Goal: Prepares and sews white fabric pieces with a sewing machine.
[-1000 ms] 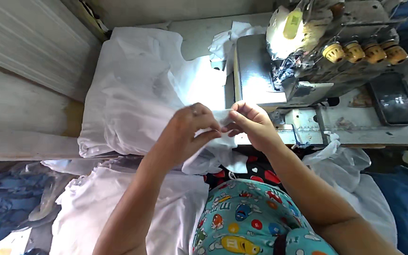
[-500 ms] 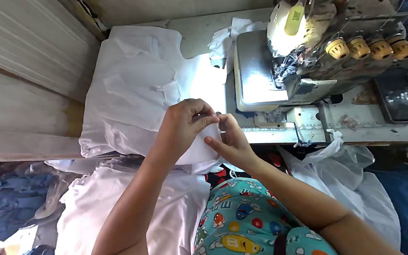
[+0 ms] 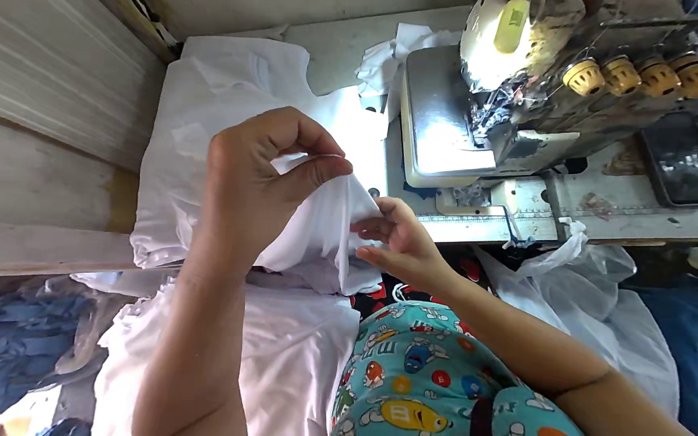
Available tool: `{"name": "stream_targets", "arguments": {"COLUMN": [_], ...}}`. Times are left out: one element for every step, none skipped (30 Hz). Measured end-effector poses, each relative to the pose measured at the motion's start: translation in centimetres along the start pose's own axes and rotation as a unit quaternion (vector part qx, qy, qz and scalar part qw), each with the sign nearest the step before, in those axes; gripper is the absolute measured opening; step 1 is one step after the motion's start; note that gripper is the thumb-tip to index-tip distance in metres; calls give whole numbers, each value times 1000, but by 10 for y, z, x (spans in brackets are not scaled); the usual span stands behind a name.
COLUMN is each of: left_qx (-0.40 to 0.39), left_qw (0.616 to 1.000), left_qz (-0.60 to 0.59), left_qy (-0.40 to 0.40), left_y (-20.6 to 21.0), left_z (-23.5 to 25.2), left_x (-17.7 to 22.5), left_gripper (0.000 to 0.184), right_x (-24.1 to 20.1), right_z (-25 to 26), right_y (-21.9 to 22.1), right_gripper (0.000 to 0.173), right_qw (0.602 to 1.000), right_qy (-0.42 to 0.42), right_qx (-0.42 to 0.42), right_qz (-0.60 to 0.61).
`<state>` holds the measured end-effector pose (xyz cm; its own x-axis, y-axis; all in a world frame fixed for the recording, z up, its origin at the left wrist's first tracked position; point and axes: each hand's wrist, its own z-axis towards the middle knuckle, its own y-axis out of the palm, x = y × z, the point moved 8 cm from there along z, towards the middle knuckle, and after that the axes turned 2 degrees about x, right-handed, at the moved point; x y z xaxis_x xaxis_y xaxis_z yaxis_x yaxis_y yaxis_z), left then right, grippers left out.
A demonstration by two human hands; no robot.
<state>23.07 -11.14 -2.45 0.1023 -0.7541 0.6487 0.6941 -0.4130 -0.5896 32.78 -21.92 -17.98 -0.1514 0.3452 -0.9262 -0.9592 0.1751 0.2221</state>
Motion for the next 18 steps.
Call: {"name": "stream_targets", "arguments": {"left_qx": [-4,-11,-17,-21,-20,-16,-11,-7,-2,4,13,24,35,50,65,80,92,99], "left_qw": [1000,1000,999,998,997,995,994,992,991,989,989,988,989,990,991,992,992,993], "left_qz": [-5,0,13,29,45,57,69,77,81,80,71,60,51,45,42,37,29,23], "left_qy": [4,13,28,46,62,75,86,97,108,121,132,137,134,124,110,95,81,67], "left_y": [4,9,14,19,24,28,30,32,33,32,29,24,16,7,-3,-11,-17,-20], "left_z": [1,2,3,3,3,3,2,1,1,0,0,0,0,0,0,0,-1,-1], "left_x": [1,3,6,10,14,19,23,28,33,36,38,38,35,30,23,16,8,2], "left_gripper": [11,11,12,13,13,13,13,13,12,12,12,12,11,11,12,12,13,14], "right_x": [-5,-9,-14,-17,-19,-19,-17,-15,-13,-11,-9,-8,-7,-7,-6,-5,-4,-4], "right_z": [0,-1,-2,-3,-4,-5,-4,-2,0,2,4,5,5,5,4,3,1,0], "right_y": [0,-1,-1,0,2,5,8,9,10,9,8,6,2,-1,-5,-8,-11,-12], "right_gripper": [55,60,62,63,64,63,59,52,43,32,22,15,12,10,10,9,8,8], "right_qw": [999,997,992,985,978,972,969,970,970,971,974,976,979,980,982,984,988,991], "right_qy": [-28,-65,-105,-141,-164,-171,-165,-151,-135,-121,-108,-99,-93,-90,-86,-80,-72,-60], "right_qx": [15,36,57,72,80,81,80,80,81,78,70,60,50,40,33,28,21,10], "right_qz": [-2,-19,-43,-72,-105,-139,-164,-174,-183,-191,-188,-182,-176,-173,-166,-156,-138,-119]}}
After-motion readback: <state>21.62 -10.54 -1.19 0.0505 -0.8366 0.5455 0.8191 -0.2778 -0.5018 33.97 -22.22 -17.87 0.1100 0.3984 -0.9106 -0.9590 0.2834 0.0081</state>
